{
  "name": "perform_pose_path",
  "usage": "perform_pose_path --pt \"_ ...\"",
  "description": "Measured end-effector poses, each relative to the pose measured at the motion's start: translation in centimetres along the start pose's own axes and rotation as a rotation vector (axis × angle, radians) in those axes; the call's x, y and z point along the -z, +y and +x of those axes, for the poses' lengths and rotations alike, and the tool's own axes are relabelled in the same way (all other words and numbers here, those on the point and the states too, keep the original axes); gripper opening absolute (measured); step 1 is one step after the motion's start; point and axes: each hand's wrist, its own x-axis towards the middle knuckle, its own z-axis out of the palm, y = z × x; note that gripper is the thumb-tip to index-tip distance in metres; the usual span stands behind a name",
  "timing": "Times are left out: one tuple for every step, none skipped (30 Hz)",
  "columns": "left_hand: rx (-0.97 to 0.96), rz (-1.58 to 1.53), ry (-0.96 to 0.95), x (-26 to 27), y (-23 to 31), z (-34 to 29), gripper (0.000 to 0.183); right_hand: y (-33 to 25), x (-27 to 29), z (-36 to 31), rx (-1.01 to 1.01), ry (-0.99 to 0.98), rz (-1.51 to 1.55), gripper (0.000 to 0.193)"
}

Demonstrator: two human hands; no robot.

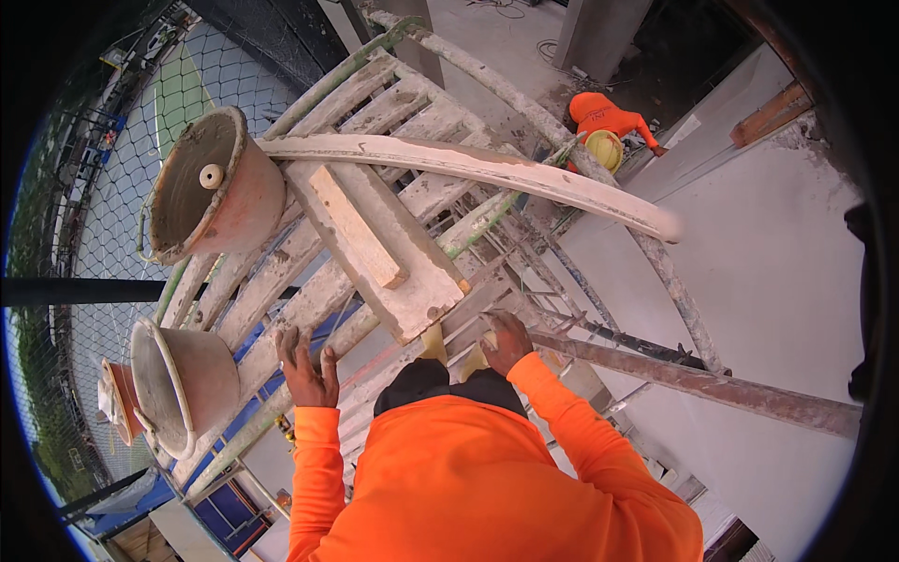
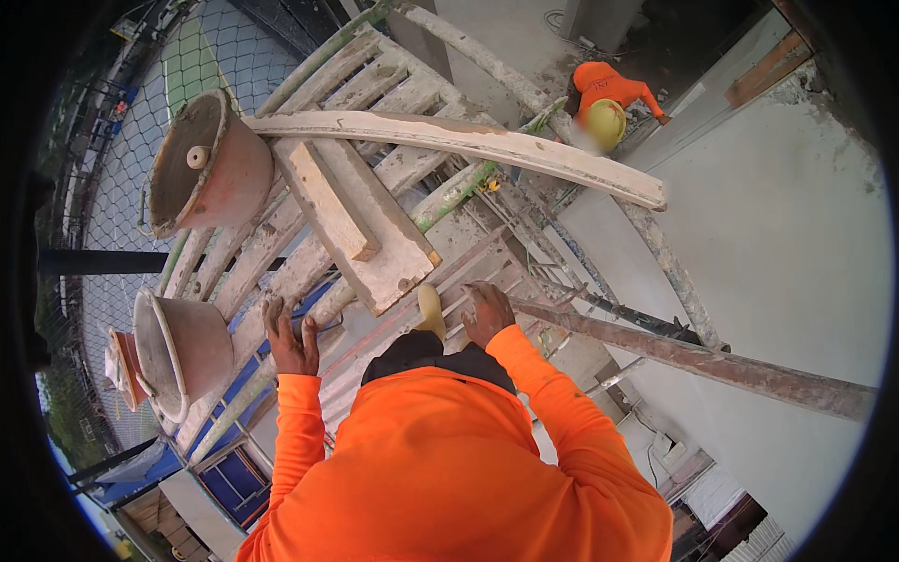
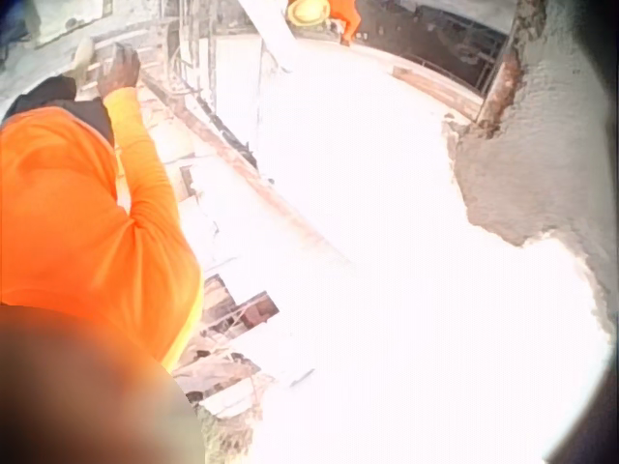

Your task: The person scoops wet plaster from a bucket with a trowel and applies it to a wall section above a doorway. They smooth the plaster with a wooden float and then use a long straightedge to level the surface. The person repeats the scooping, applying, and smoothing steps while working on the same wall area.

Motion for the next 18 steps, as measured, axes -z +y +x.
perform_pose_path --pt "-0.040 0.004 0.025 -0.4 -0.2 0.2 0.043 0.3 0.1 -0.2 0.055 0.081 0.026 0.055" --pt "-0.075 0.010 0.050 -0.8 -0.2 0.2 0.043 0.1 0.7 -0.6 0.046 0.109 0.037 0.053" --pt "-0.107 0.014 0.076 -1.1 -0.3 0.3 0.043 -0.5 1.6 -0.8 -0.037 0.079 0.040 0.051" --pt "-0.125 0.026 0.079 -1.3 -0.4 0.3 0.043 -1.2 3.1 -0.7 0.067 0.227 0.019 0.049" --pt "-0.142 0.037 0.090 -1.6 -0.5 0.3 0.043 -2.0 5.1 -0.2 0.108 0.327 -0.009 0.046" --pt "-0.160 0.049 0.106 -1.7 -0.6 0.4 0.044 -3.0 7.4 0.6 0.149 0.429 -0.019 0.044" --pt "-0.158 0.035 0.115 -1.8 -0.6 0.4 0.044 -3.9 9.8 1.6 0.207 0.540 -0.125 0.042" --pt "-0.156 0.026 0.126 -1.8 -0.7 0.4 0.045 -4.9 12.1 2.9 0.220 0.613 -0.216 0.040" --pt "-0.154 0.021 0.143 -1.8 -0.7 0.3 0.045 -5.7 14.2 4.8 0.308 0.700 -0.299 0.046" --pt "-0.147 0.018 0.137 -1.7 -0.7 0.3 0.046 -6.4 16.0 7.0 0.310 0.706 -0.383 0.052" --pt "-0.166 0.027 0.144 -1.6 -0.7 0.3 0.046 -7.2 17.1 9.5 0.350 0.729 -0.408 0.053" --pt "-0.165 0.037 0.148 -1.5 -0.6 0.3 0.046 -8.0 17.9 12.1 0.346 0.710 -0.433 0.054" --pt "-0.165 0.045 0.162 -1.4 -0.7 0.3 0.046 -8.7 18.1 14.8 0.338 0.664 -0.476 0.057" --pt "-0.170 0.036 0.160 -1.2 -0.7 0.3 0.046 -9.7 17.6 17.5 0.335 0.617 -0.522 0.060" --pt "-0.174 0.012 0.147 -0.8 -1.0 0.1 0.046 -10.5 16.8 19.5 0.289 0.538 -0.557 0.063" --pt "-0.173 -0.026 0.126 -0.6 -1.2 -0.1 0.045 -11.3 16.0 21.1 0.288 0.480 -0.623 0.064" --pt "-0.178 -0.062 0.115 -0.1 -1.6 -0.4 0.045 -11.9 15.4 22.3 0.234 0.390 -0.684 0.065" --pt "-0.186 -0.121 0.112 0.8 -2.6 -0.9 0.045 -12.4 15.0 23.4 0.158 0.280 -0.745 0.066"
